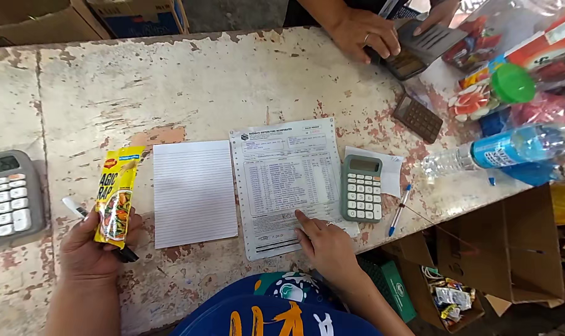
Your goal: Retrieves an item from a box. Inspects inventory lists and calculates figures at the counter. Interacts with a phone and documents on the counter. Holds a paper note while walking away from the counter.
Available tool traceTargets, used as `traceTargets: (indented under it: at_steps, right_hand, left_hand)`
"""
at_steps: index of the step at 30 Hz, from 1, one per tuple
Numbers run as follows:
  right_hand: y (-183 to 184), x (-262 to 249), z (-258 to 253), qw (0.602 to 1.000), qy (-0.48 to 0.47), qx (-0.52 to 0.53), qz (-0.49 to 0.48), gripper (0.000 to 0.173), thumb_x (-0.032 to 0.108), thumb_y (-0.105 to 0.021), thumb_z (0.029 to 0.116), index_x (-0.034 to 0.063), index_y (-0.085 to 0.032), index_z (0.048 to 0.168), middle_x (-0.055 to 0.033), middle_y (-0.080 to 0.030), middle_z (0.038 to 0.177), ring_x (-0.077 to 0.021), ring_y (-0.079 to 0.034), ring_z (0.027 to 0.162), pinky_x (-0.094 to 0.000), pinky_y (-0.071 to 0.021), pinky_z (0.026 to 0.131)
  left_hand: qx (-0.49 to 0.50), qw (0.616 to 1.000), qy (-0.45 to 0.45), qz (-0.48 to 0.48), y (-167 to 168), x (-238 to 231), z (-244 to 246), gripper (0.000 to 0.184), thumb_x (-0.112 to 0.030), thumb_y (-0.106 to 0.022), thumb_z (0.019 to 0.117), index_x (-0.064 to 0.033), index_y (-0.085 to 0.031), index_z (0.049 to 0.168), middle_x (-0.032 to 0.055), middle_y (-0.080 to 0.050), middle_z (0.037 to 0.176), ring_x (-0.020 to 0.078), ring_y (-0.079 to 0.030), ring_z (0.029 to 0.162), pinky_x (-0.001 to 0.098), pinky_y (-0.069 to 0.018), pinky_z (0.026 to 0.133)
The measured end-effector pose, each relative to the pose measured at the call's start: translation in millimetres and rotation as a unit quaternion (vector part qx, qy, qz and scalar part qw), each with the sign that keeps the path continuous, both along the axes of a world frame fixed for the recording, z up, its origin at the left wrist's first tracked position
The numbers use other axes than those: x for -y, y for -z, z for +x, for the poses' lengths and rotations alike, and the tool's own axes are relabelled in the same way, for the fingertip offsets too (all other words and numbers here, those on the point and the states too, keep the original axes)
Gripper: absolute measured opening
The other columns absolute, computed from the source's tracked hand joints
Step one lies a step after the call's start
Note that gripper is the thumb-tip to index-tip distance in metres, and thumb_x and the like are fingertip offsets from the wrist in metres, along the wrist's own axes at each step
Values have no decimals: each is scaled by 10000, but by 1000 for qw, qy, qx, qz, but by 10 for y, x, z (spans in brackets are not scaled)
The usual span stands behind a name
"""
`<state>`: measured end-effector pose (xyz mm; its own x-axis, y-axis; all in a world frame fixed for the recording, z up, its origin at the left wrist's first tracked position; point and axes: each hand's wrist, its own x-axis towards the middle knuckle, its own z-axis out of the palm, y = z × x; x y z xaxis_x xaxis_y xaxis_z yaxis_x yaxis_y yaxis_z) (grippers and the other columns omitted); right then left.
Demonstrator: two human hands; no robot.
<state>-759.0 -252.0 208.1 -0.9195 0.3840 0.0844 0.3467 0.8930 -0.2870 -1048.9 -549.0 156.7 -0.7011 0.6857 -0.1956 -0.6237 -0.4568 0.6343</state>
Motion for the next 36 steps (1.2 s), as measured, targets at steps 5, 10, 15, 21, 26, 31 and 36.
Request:
traceTargets:
  at_steps: [5,10,15,21,26,31,36]
  right_hand:
    - [17,-90,94,999,29,-36,6,376,262,-536,1007,33,-737,1226,-131,-717,843,-302,-705,716,-420,-559,593]
    - [21,-156,165,998,49,-46,14,377,267,-528,1008,39,-742,1218,-134,-694,849,-291,-687,712,-401,-538,574]
    - [4,-272,242,992,94,-77,13,338,264,-577,994,49,-755,1184,-168,-710,996,-342,-701,887,-453,-571,669]
    - [-26,-773,474,969,219,-110,35,444,142,-546,979,-28,-583,1388,-250,-623,1335,-462,-588,1234,-604,-492,973]
    - [-5,-1032,514,965,246,-81,-37,542,248,-509,1055,-45,-428,1505,-244,-507,1503,-435,-527,1348,-596,-444,1071]
    - [57,-1075,464,967,243,-65,-40,583,337,-527,1042,-16,-446,1499,-222,-537,1484,-463,-458,1406,-643,-384,1107]
    - [30,-1092,449,967,245,-57,-31,585,342,-529,1045,-22,-445,1496,-240,-546,1462,-481,-477,1379,-644,-410,1077]
  left_hand:
    - [-3,1000,2,-11,16,8,-11,290,-352,-706,910,-107,-732,1063,5,-707,861,25,-624,589,127,-489,488]
    - [1,1000,6,-3,24,7,-18,291,-345,-712,905,-98,-731,1057,5,-703,867,27,-624,594,130,-493,491]
    - [-6,1000,3,-3,16,8,-11,294,-346,-706,908,-99,-739,1064,5,-712,866,25,-629,596,132,-499,496]
    - [28,999,18,35,-12,-33,-1,291,-302,-729,899,-61,-740,1060,39,-729,896,49,-663,629,138,-521,512]
    - [40,999,11,34,-30,-32,-6,294,-296,-748,879,-58,-733,1050,28,-718,863,37,-648,604,136,-513,495]
    - [11,1000,1,3,3,-7,-15,285,-340,-711,901,-85,-729,1029,-6,-699,847,12,-612,587,123,-484,488]
    - [12,1000,9,15,23,7,-23,296,-327,-725,895,-76,-729,1053,3,-698,856,22,-623,600,128,-496,499]
